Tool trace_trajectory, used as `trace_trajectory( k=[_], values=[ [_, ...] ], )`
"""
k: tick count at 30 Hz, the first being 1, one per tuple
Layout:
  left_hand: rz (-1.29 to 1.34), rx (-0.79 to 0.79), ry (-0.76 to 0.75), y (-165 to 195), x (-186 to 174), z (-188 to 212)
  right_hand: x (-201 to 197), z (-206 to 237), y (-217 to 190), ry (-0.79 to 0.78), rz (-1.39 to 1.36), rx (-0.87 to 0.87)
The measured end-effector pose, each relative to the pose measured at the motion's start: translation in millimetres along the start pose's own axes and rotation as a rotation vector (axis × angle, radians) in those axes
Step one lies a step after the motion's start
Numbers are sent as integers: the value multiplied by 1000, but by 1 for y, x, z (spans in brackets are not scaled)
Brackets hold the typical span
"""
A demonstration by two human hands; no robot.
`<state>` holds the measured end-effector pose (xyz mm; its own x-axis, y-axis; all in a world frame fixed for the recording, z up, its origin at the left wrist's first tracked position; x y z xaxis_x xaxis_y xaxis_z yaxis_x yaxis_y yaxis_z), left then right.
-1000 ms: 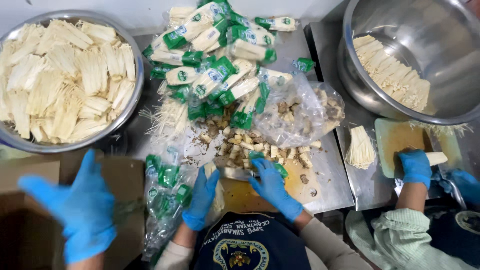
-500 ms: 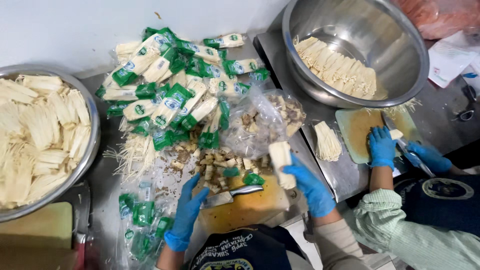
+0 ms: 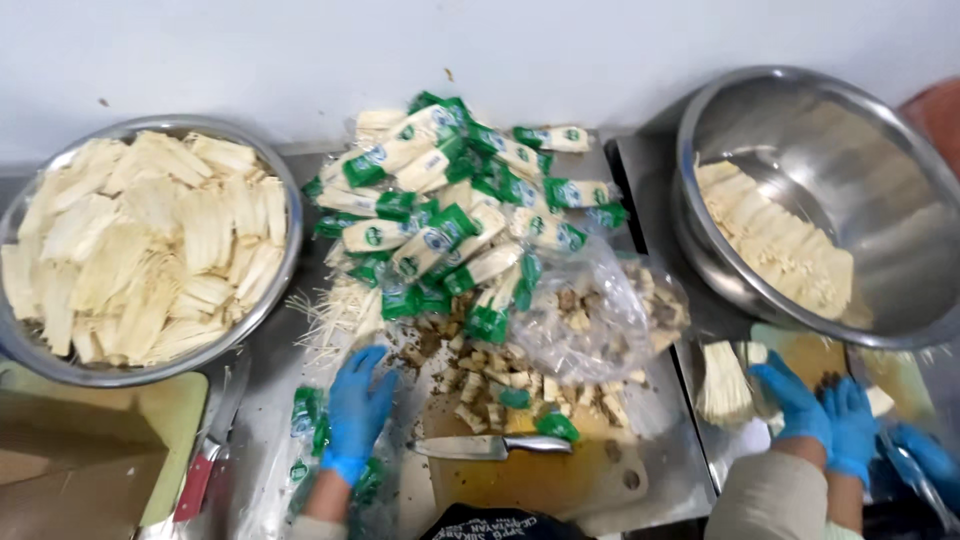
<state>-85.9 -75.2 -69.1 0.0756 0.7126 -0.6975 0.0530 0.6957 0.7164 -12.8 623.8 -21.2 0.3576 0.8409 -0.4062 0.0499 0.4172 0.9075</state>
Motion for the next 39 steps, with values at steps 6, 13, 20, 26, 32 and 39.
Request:
trace_trajectory(
  k=[6,13,20,26,32,39],
  values=[
    [-396,157,358,63,-10,-136,-56,-6,-5,192,-2061,109],
    [406,-116,-159,25,7,-166,-263,30,-139,-637,-2481,-1002],
    [910,-53,-173,-11,49,-17,-388,20,-286,-1044,-2939,-898],
    [683,185,-248,13,36,102,-393,62,-282,-626,-2748,-982],
    [299,320,90,77,-28,133,-402,147,-203,160,-2240,-1166],
    [448,201,-191,106,-34,126,-408,192,-157,324,-2073,-1421]
  ],
)
Point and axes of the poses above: each hand's wrist, its own z-axis away from the middle knuckle, its own x-axis out of the palm, y = z × x, the point moved 6 cm from there along -z, towards the middle knuckle, and after that the axes turned 13 degrees about -y, right-handed, at the moved point
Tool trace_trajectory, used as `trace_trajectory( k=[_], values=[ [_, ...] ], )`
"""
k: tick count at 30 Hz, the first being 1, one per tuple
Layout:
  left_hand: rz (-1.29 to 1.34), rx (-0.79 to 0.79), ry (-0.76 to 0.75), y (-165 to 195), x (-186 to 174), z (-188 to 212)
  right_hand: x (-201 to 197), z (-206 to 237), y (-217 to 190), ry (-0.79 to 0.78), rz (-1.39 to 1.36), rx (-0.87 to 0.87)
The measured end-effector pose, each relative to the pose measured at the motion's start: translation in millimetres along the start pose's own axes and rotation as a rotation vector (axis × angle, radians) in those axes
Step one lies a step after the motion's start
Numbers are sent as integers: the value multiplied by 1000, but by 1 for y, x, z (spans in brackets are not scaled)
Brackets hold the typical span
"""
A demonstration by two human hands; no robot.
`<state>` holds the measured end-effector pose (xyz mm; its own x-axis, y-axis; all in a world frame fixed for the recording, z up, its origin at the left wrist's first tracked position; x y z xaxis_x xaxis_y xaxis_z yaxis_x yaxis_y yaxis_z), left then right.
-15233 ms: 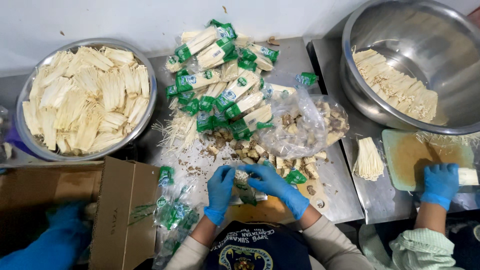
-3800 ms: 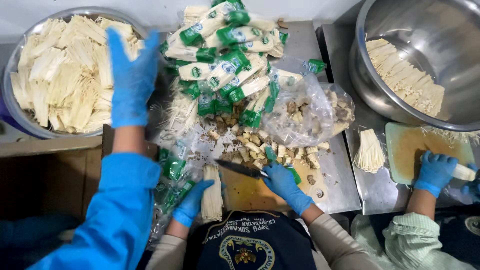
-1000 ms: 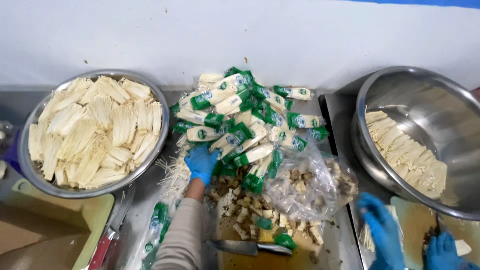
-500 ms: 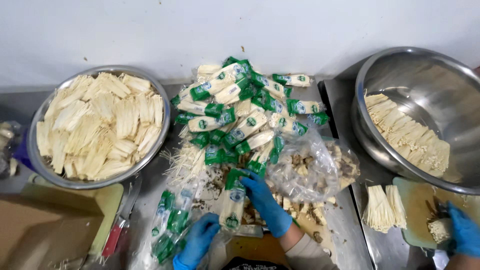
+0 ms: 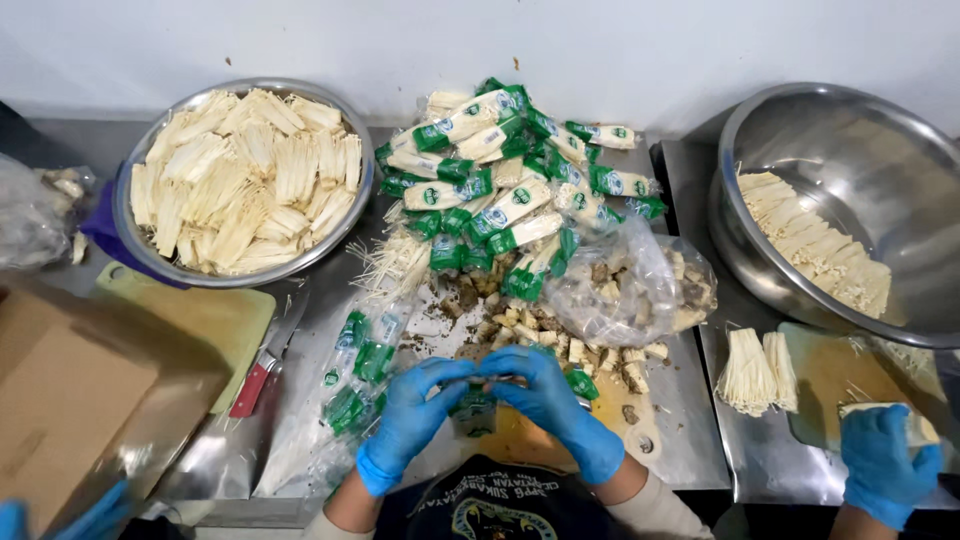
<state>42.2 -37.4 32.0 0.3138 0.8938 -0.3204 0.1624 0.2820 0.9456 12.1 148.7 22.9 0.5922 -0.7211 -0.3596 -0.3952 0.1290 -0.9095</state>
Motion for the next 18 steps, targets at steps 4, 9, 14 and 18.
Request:
trace_trajectory(
  k=[4,9,14,18],
  values=[
    [96,-144,102,5,-7,11,-5,10,7,50,-30,129],
    [-444,102,-9,47,6,17,2,19,5,73,276,55],
    [-356,8,-146,29,12,11,14,21,31,37,-5,222],
    [-328,-14,-219,3,14,18,21,26,46,97,-101,243]
  ],
)
Point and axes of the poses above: each hand's wrist, its own z-axis away from the middle knuckle, its own x-axis out of the palm, y = z × x, the point moved 6 cm from there along -z, towards the middle knuckle, and after that the axes turned 13 degrees about -y, right-handed, at the moved point
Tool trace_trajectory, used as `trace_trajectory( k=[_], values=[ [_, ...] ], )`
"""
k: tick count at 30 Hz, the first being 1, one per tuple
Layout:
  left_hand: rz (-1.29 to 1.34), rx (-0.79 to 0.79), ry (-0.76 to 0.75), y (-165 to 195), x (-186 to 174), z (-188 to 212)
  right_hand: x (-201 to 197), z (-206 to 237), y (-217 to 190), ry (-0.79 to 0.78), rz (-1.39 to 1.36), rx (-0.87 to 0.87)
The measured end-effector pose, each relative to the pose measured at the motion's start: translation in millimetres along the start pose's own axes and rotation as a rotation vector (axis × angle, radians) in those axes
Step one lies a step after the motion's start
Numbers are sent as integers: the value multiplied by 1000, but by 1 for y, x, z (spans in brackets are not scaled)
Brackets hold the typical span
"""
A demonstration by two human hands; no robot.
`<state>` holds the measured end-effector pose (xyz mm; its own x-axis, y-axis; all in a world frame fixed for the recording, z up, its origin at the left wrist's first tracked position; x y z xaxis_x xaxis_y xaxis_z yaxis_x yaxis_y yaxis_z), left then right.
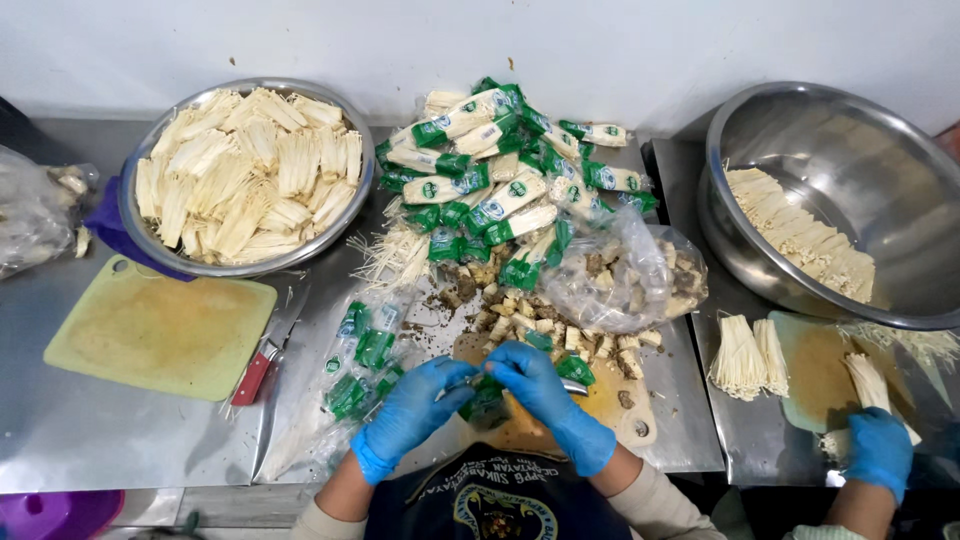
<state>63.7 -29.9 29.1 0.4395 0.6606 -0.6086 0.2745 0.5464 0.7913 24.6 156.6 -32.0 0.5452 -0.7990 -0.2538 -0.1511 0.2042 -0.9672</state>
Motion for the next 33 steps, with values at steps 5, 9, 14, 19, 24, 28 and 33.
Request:
trace_trajectory(
  k=[5,9,14,19,24,28,33],
  values=[
    [553,-198,-102,-40,14,4,11,1,-6,-111,-89,-183],
    [684,-56,-3,-36,3,1,11,-4,-16,-151,-214,-147],
    [-339,279,333,16,-17,12,10,-10,-42,-157,202,-89],
    [-419,189,300,20,-18,0,14,-16,-67,-106,487,-240],
    [-327,248,353,4,-11,-10,18,-26,-49,-115,767,-118],
    [-462,370,362,-5,2,-13,24,-35,-9,-243,722,-80],
    [-550,517,492,-14,3,-9,33,-54,42,-216,-101,36]
  ],
)
Point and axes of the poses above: each hand's wrist, its own z-axis away from the middle knuckle, its own x-axis out of the palm, y = z × x, the point moved 6 cm from there along -z, towards the middle knuckle, and after that the axes turned 13 degrees about -y, right-handed, at the moved point
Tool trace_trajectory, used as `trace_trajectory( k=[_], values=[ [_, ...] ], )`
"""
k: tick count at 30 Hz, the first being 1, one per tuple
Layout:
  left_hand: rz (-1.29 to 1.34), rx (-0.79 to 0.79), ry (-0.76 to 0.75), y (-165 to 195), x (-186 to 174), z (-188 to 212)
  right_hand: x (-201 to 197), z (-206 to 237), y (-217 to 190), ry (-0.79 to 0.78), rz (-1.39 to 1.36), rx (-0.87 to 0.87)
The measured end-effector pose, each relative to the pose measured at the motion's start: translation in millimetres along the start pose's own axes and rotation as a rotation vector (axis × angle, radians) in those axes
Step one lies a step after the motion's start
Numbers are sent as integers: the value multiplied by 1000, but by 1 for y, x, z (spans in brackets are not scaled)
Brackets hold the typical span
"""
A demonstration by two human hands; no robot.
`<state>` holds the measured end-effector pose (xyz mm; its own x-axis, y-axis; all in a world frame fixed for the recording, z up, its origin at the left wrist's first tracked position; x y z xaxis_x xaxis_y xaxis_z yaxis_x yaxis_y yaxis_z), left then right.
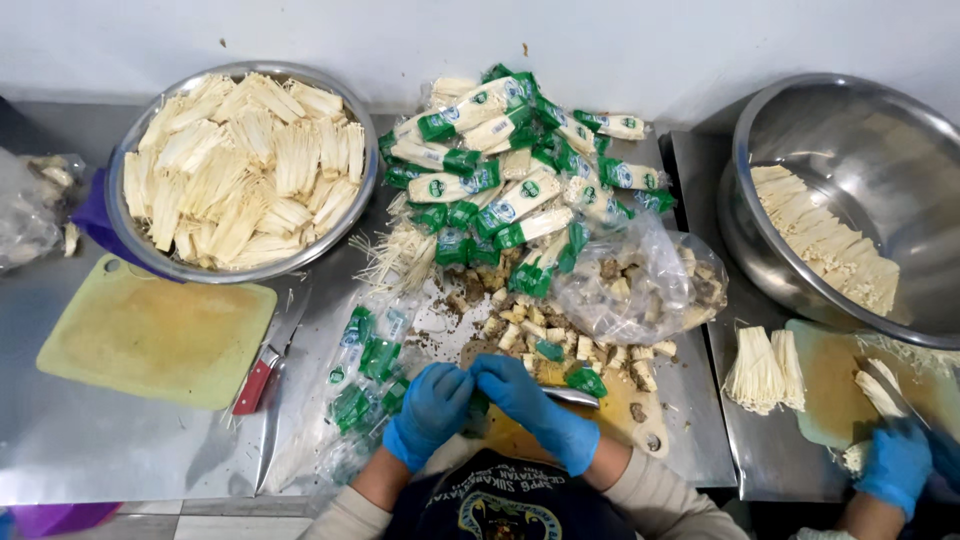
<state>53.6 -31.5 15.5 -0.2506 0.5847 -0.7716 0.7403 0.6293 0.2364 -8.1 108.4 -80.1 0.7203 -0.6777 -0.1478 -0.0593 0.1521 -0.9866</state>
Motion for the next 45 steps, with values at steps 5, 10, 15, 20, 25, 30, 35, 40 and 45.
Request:
trace_trajectory(
  k=[5,10,15,20,25,30,35,40,45],
  values=[
    [178,-308,-114,-32,37,20,6,2,2,126,129,-41],
    [290,-410,-188,-43,76,43,6,5,-9,15,776,-160],
    [125,-116,-128,-23,65,19,-29,-23,43,122,175,310],
    [197,-327,15,-58,20,-19,-27,-38,27,13,143,153],
    [362,-332,-416,-86,30,-19,-27,-31,-48,-72,484,-158],
    [147,-189,-508,-82,51,-4,-23,-36,-53,-105,772,33],
    [91,-78,-211,-52,37,-5,-34,-38,-5,139,401,-152],
    [89,-263,4,-62,-16,-8,-97,-41,53,411,-805,328],
    [547,-430,90,-69,-52,-7,-159,-28,-48,563,-115,99]
  ],
)
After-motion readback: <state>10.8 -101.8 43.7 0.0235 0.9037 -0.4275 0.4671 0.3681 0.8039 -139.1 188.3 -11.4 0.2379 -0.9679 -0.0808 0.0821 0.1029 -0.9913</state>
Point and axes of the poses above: each hand's wrist, its own z-axis away from the middle knuckle, its own x-axis out of the palm, y = z × x, the point moved 6 cm from there along -z, towards the middle knuckle, and after that the axes turned 13 degrees about -y, right-handed, at the moved point
